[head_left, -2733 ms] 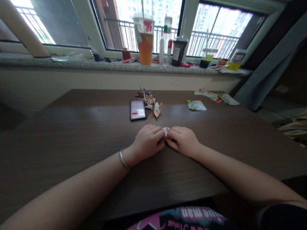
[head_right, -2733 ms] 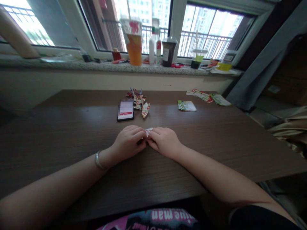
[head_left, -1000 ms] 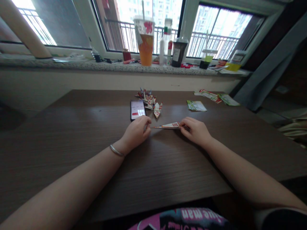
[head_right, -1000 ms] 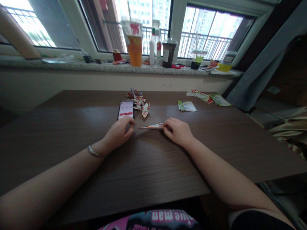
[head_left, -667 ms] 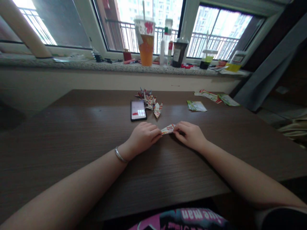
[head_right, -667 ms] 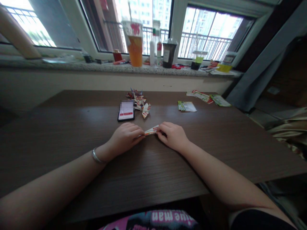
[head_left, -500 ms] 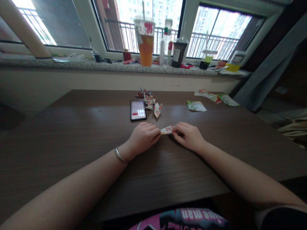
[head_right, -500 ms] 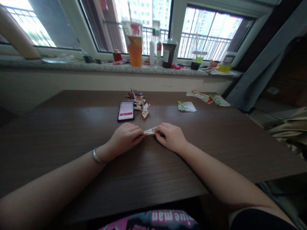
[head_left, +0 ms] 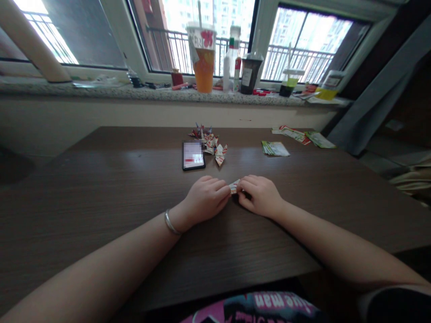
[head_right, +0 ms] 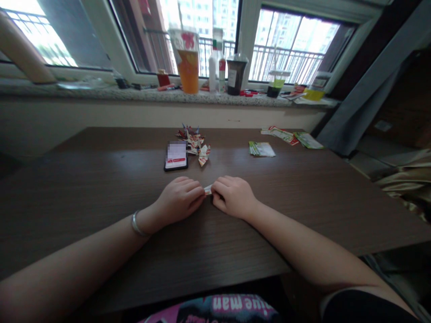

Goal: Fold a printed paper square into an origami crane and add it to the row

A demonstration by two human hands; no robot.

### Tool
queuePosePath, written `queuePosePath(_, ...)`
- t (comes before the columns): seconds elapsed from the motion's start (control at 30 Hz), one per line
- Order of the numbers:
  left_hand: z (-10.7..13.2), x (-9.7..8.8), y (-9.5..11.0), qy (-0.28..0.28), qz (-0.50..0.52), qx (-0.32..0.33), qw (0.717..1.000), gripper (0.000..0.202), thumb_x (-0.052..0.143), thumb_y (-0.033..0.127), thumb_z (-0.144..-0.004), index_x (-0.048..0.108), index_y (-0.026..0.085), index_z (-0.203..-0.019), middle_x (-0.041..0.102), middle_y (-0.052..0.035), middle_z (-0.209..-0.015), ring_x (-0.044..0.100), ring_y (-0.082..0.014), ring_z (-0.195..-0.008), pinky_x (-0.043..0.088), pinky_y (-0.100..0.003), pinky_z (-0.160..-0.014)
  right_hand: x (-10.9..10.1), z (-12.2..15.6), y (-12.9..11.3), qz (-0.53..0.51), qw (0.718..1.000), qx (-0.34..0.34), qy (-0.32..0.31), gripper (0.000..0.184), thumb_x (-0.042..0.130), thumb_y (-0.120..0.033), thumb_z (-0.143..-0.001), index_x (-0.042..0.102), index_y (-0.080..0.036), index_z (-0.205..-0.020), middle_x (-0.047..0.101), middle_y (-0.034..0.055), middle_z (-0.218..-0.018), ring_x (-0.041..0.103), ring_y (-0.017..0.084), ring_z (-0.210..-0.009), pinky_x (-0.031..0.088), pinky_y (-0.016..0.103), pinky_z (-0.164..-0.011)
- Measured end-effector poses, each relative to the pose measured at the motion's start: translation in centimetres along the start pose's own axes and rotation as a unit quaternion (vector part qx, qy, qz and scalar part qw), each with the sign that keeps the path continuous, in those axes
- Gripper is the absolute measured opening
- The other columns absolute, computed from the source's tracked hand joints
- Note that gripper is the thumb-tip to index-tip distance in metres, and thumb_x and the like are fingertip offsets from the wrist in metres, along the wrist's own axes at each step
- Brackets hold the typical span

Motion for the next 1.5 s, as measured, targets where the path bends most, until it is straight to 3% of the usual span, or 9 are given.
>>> queuePosePath(0.97,0.6,0.9,-1.5,-0.038,-0.048,-0.038,0.997,0.019,0.044,0.023,-0.093,0.056,0.018,-0.080,0.056,-0.0025,-0.075,0.049,-0.0159,-0.066,0.037,-0.030,-0.063,-0.2,1.0,2.8,-0.027,0.996,0.086,-0.011,0.008,0.053,-0.019,-0.080,0.060,-0.021,-0.083,0.066,0.0018,-0.084,0.060,0.016,-0.076,0.040,0.025,-0.067)
queuePosePath(1.27,1.1,1.4,-2.6,-0.048,-0.039,-0.073,0.995,0.021,0.044,0.022,-0.092,0.056,0.017,-0.076,0.055,-0.0031,-0.074,0.049,-0.0158,-0.064,0.036,-0.029,-0.057,-0.5,1.3,4.4,-0.023,0.993,0.116,0.014,0.008,0.051,-0.021,-0.082,0.059,-0.020,-0.079,0.064,0.0025,-0.081,0.059,0.015,-0.073,0.041,0.026,-0.066)
queuePosePath(1.5,1.1,1.5,-2.0,-0.045,0.011,-0.046,0.998,0.015,0.048,0.021,-0.089,0.060,0.016,-0.083,0.061,-0.0060,-0.087,0.054,-0.0161,-0.072,0.044,-0.029,-0.064,-0.2,1.2,3.2,-0.051,0.996,0.075,-0.020,0.016,0.052,-0.027,-0.088,0.063,-0.021,-0.099,0.068,0.0040,-0.096,0.062,0.017,-0.087,0.045,0.027,-0.076)
Point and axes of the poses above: each hand's wrist, its own z-axis away from the middle knuckle, its own x-axis out of the palm, y = z × x, the point moved 5 cm from there along -z, towards the middle knuckle
